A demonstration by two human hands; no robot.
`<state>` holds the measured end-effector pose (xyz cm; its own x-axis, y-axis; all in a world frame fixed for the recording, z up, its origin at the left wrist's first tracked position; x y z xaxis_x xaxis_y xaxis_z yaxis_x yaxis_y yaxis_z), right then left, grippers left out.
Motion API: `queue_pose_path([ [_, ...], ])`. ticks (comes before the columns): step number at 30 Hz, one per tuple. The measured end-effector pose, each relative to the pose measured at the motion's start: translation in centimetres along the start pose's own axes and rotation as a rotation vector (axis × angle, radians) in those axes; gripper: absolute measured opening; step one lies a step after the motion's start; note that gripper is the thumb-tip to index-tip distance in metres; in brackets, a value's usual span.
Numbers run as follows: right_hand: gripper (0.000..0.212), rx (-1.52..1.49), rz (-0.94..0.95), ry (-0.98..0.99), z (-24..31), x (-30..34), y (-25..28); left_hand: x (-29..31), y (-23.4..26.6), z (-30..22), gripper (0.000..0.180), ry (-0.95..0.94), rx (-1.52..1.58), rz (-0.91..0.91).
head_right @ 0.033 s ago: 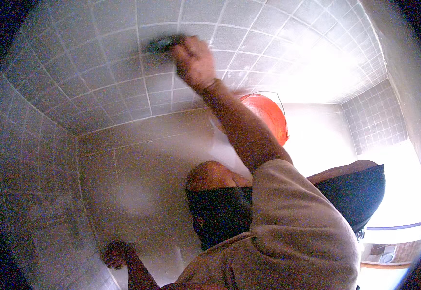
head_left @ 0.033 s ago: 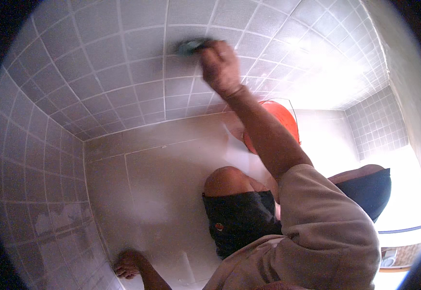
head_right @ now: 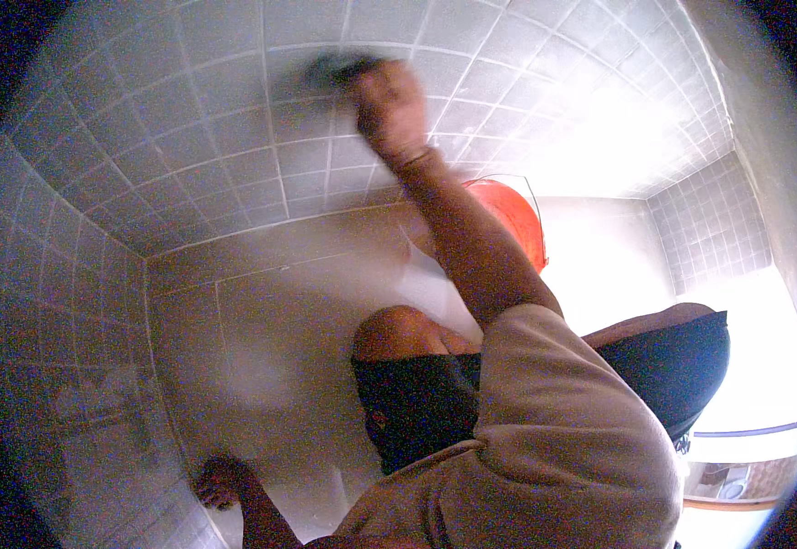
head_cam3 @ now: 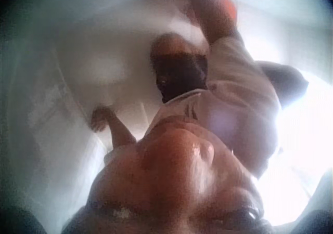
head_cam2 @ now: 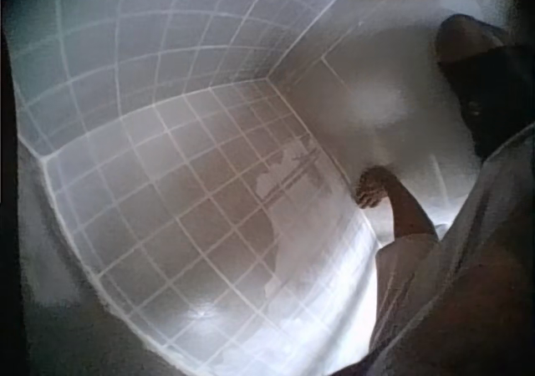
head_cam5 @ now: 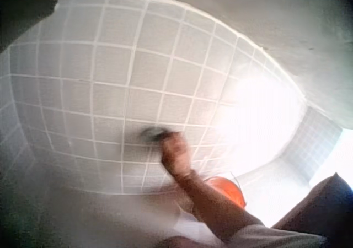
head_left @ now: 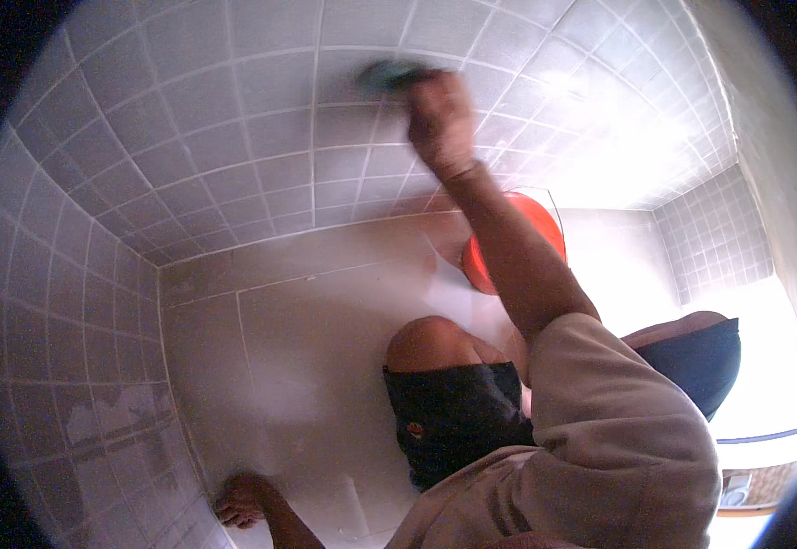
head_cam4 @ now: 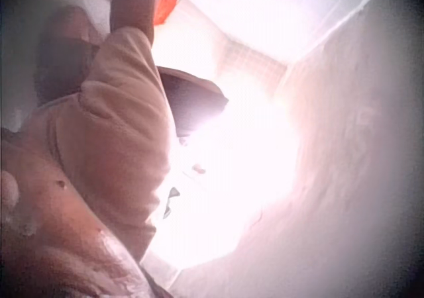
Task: The person wipes a tiled wall with a small sponge and rinses the sponge in a red bucket of water while crouched on the floor.
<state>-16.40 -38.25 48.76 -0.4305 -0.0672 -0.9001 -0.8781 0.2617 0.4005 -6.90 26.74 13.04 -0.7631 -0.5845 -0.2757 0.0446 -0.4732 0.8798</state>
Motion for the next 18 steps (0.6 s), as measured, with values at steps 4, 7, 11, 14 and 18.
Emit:
queue_pose_path([
  [4,0.016,0.102,-0.360,-0.348,-3.7,0.2,8.3,0.5,1.1,0.5,0.059,-0.004,-0.056,-0.144],
  [7,0.015,0.167,-0.417,-0.637,-4.5,7.1,5.0,0.7,1.2,0.6,0.054,0.020,0.011,-0.102],
  [11,0.019,0.035,-0.674,-1.243,-3.1,19.2,-1.1,1.4,2.0,-0.3,0.046,0.050,0.111,-0.051],
  [14,0.020,-0.102,-0.868,-1.489,-4.6,20.2,-1.7,0.5,0.3,-0.4,0.044,0.045,0.094,-0.186],
  [18,0.011,-0.374,-0.685,-0.621,-1.9,4.5,2.2,1.4,1.4,0.7,0.043,0.008,0.065,-0.217],
])
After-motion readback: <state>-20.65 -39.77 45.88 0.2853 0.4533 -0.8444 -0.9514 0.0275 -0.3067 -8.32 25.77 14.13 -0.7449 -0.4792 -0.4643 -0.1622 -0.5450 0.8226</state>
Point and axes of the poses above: each hand's wrist, its own x-axis away from the middle knuckle, its own y-axis out of the back of the hand, z = x × y, the point moved 6 cm from there along -x, towards the middle knuckle, and after that the axes turned 9 degrees about -x, right-handed, at the moved point
